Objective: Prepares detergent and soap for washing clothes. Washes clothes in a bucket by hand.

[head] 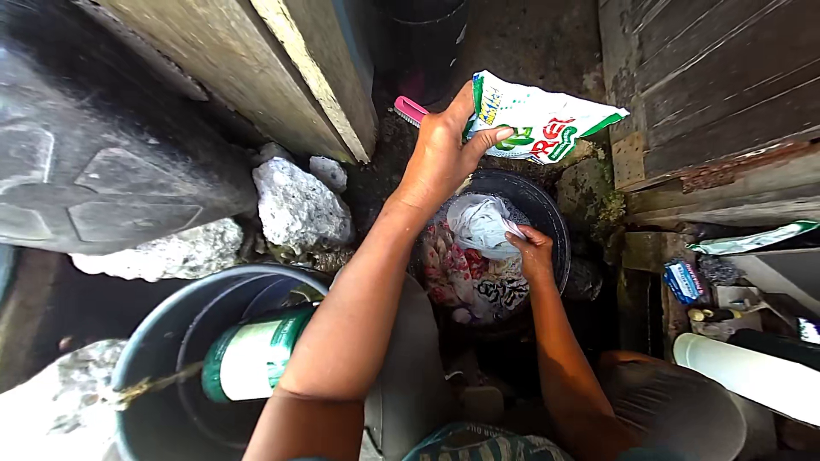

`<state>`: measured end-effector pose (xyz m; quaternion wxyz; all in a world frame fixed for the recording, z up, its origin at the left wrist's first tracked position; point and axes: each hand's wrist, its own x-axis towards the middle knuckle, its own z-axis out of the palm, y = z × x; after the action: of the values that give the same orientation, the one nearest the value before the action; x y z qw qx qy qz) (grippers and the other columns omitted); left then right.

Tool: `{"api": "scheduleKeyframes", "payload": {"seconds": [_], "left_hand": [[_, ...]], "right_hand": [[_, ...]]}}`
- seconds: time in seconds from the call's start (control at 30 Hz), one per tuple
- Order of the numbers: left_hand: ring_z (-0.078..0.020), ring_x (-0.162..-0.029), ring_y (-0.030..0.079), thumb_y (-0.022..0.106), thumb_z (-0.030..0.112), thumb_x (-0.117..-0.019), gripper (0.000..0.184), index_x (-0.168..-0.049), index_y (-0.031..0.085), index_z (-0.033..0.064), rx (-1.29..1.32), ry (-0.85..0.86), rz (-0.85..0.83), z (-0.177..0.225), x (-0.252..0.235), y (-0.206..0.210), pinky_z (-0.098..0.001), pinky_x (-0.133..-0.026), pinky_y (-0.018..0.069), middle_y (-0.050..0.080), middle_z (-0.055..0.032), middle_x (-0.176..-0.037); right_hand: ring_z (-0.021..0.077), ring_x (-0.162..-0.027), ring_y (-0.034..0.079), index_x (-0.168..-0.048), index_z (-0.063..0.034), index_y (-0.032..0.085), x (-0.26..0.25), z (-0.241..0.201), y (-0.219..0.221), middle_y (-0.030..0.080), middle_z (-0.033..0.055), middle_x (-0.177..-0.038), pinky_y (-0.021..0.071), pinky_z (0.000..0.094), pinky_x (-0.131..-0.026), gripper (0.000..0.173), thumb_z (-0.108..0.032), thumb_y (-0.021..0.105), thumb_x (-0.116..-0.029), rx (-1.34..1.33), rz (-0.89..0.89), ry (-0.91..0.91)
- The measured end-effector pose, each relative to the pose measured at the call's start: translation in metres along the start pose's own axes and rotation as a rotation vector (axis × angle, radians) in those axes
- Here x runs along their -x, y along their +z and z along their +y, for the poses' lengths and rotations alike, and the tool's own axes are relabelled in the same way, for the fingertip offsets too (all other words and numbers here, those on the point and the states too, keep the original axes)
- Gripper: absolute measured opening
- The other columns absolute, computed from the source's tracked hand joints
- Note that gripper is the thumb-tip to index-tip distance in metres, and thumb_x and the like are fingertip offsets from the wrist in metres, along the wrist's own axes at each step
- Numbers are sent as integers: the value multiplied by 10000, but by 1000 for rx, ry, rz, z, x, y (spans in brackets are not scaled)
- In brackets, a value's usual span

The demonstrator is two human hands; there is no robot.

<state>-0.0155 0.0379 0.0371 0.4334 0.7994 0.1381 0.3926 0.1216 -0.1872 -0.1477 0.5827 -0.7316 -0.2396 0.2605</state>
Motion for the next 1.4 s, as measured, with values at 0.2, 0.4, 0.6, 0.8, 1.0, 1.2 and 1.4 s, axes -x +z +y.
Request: {"api": "scheduleKeyframes", "payload": {"seconds": [0.2,0.4,0.6,0.8,1.0,1.2,1.4], "left_hand": [[-101,-834,728,725,137,-949,356,-1226,620,-60,4,2,16,-1,0,0,-261,-760,613,740,-108,-1006],[-92,-877,725,722,139,-953,366,-1237,621,-69,-7,21,4,0,1,1,-244,-808,602,740,-117,-1025],[-91,-868,724,719,135,-953,371,-1239,614,-76,-15,25,2,1,1,-1,-247,-799,603,738,-119,-1021],[-108,-909,732,727,148,-947,387,-1237,621,-84,-49,50,-16,1,1,5,-247,-829,593,743,-138,-1028],[-103,-889,729,724,150,-949,371,-1229,627,-74,-74,41,-10,0,1,2,-247,-818,588,744,-129,-1003],[-104,-919,730,726,145,-949,385,-1244,620,-79,-43,34,-13,0,1,0,-244,-838,593,742,-132,-1031],[-103,-925,729,723,160,-953,384,-1243,621,-69,-34,30,-32,2,2,1,-252,-837,598,739,-127,-1050]], "right_hand": [[52,-838,692,-979,-73,778,-2,-65,-19,754,-15,-933,594,261,-779,182,25,704,-844,-165,-65,-242],[122,-952,696,-1257,-93,647,-26,-36,-43,719,47,-1093,599,313,-846,427,5,701,-845,28,-280,-50],[434,-1250,574,-1298,26,652,-39,17,-18,591,297,-1340,459,564,-1068,337,-138,654,-1003,641,-179,182],[459,-1530,187,-1538,-103,468,-15,88,48,284,247,-1640,106,679,-1206,674,-401,669,-968,1012,-624,273],[433,-1506,264,-1418,-95,606,-26,95,47,396,240,-1575,187,637,-1206,521,-260,715,-937,1014,-673,210],[466,-1406,434,-1245,101,639,25,115,47,517,298,-1453,269,621,-1197,473,-135,765,-855,824,-200,-36],[538,-1284,530,-1188,22,722,68,135,39,587,319,-1351,413,660,-1083,337,-118,671,-886,807,-53,-372]]}}
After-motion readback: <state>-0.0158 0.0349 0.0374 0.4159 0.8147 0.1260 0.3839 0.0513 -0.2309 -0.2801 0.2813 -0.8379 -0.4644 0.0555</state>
